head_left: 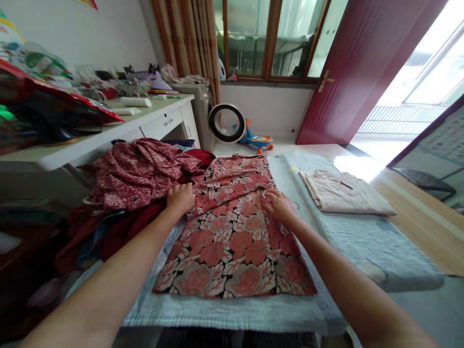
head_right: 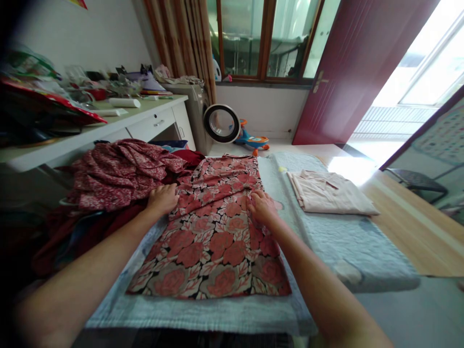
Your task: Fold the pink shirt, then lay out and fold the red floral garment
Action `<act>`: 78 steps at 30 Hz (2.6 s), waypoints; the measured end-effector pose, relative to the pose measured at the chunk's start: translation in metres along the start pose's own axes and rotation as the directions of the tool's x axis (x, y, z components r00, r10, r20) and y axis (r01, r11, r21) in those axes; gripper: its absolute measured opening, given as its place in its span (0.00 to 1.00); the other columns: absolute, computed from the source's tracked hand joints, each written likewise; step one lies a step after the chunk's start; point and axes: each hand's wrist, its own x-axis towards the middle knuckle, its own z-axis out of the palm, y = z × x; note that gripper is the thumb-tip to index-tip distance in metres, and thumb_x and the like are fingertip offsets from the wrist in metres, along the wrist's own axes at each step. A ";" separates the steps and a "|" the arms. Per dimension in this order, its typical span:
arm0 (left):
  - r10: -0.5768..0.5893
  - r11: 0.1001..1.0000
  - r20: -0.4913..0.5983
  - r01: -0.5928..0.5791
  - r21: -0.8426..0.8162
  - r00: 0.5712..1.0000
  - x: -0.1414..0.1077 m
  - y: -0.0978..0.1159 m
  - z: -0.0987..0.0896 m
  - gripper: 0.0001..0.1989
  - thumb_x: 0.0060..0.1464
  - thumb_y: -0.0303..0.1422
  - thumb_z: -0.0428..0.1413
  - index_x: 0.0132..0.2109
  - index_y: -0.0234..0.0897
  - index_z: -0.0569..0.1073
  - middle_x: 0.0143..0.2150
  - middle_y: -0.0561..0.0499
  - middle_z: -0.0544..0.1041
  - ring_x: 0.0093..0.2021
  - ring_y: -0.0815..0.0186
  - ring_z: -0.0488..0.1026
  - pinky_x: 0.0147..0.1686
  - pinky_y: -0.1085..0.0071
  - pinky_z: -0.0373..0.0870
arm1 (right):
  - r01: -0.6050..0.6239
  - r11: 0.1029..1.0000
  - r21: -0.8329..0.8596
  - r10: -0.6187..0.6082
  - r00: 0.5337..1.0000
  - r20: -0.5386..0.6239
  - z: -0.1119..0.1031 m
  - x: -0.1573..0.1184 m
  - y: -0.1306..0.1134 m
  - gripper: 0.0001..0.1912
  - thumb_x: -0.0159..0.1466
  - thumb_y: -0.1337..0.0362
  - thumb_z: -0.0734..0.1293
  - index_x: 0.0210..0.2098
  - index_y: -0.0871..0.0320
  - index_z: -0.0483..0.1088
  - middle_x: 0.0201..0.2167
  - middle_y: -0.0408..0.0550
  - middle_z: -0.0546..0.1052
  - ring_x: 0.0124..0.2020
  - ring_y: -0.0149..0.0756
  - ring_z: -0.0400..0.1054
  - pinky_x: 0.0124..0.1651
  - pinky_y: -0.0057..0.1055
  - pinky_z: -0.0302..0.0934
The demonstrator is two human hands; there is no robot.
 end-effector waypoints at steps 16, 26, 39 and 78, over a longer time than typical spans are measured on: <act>-0.101 0.531 0.016 0.068 -0.844 0.995 0.008 0.014 -0.042 0.13 0.43 0.41 0.60 0.33 0.38 0.71 0.27 0.56 0.73 0.28 0.68 0.69 0.28 0.74 0.64 | 0.052 0.995 0.090 -0.053 0.999 0.012 0.012 0.027 0.012 0.13 0.67 0.61 0.60 0.44 0.56 0.74 0.49 0.51 0.74 0.51 0.39 0.66 0.57 0.35 0.56; -0.048 -0.161 0.227 0.217 -0.963 0.973 0.000 0.059 -0.075 0.19 0.37 0.36 0.67 0.37 0.34 0.73 0.29 0.56 0.75 0.23 0.74 0.70 0.24 0.78 0.67 | 0.023 0.995 0.098 -0.030 0.997 0.075 0.039 0.073 0.017 0.21 0.68 0.62 0.57 0.58 0.64 0.66 0.60 0.58 0.68 0.61 0.42 0.60 0.64 0.37 0.50; -0.008 -0.355 0.143 0.131 -0.926 0.990 0.007 0.113 -0.109 0.17 0.39 0.33 0.66 0.39 0.34 0.72 0.27 0.57 0.74 0.22 0.75 0.69 0.24 0.78 0.67 | 0.058 0.995 0.087 -0.067 0.992 0.105 0.041 0.059 0.012 0.25 0.69 0.56 0.59 0.62 0.60 0.63 0.65 0.58 0.63 0.67 0.45 0.52 0.67 0.44 0.43; 0.059 0.413 0.341 0.288 -0.864 0.938 0.004 0.166 0.016 0.27 0.38 0.26 0.62 0.49 0.36 0.70 0.33 0.54 0.73 0.31 0.68 0.69 0.31 0.75 0.64 | -0.497 0.196 0.845 0.213 0.863 0.458 -0.019 -0.067 0.016 0.27 0.48 0.61 0.71 0.48 0.55 0.68 0.25 0.36 0.73 0.19 0.25 0.61 0.21 0.21 0.51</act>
